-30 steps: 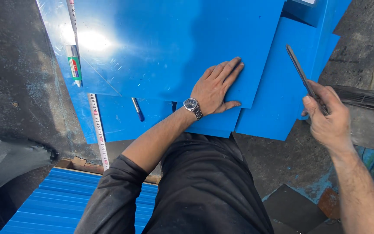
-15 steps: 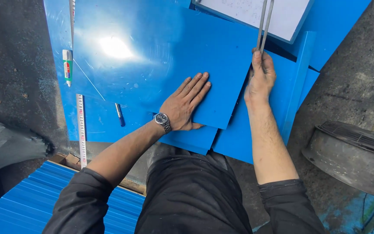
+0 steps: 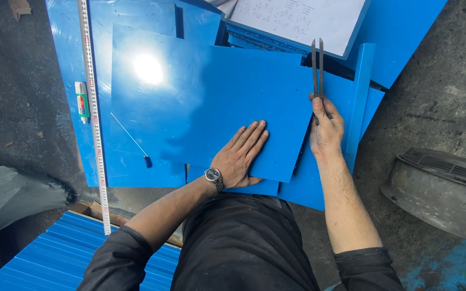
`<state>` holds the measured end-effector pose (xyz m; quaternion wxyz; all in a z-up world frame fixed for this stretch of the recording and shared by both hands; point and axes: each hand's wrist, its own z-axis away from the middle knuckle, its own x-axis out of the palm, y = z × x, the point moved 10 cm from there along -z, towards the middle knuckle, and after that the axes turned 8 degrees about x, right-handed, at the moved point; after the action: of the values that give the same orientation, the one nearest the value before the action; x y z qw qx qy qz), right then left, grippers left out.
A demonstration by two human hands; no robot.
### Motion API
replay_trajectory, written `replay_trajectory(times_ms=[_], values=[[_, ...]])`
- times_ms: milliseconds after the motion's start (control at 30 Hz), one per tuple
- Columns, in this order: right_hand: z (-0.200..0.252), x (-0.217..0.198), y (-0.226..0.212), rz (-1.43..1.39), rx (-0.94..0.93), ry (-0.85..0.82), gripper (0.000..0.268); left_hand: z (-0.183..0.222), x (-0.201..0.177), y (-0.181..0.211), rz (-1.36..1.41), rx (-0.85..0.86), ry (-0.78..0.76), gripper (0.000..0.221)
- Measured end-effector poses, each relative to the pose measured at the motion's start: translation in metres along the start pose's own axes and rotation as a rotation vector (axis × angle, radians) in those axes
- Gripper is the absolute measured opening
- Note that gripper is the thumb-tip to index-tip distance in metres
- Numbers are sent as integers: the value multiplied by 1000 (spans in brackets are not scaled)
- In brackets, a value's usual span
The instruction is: Measuring and marking blue sheets using a measuring tape, marker, and divider tool.
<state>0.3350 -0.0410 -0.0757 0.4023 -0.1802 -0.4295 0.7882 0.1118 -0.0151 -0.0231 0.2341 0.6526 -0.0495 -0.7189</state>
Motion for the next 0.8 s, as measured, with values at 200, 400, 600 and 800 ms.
replay_trajectory(times_ms=[200,400,600,800], values=[[2,-25,-24,197,-111,-39,26,-15,-10,-15,222,-84,129,102],[19,-57,-50,225,-242,-153,30,-84,-46,-83,177,-166,348,90],[38,-61,-68,134,-118,-171,42,-133,-46,-86,108,-169,303,112],[32,-73,-56,76,42,-163,34,-139,-44,-88,231,-196,281,102]])
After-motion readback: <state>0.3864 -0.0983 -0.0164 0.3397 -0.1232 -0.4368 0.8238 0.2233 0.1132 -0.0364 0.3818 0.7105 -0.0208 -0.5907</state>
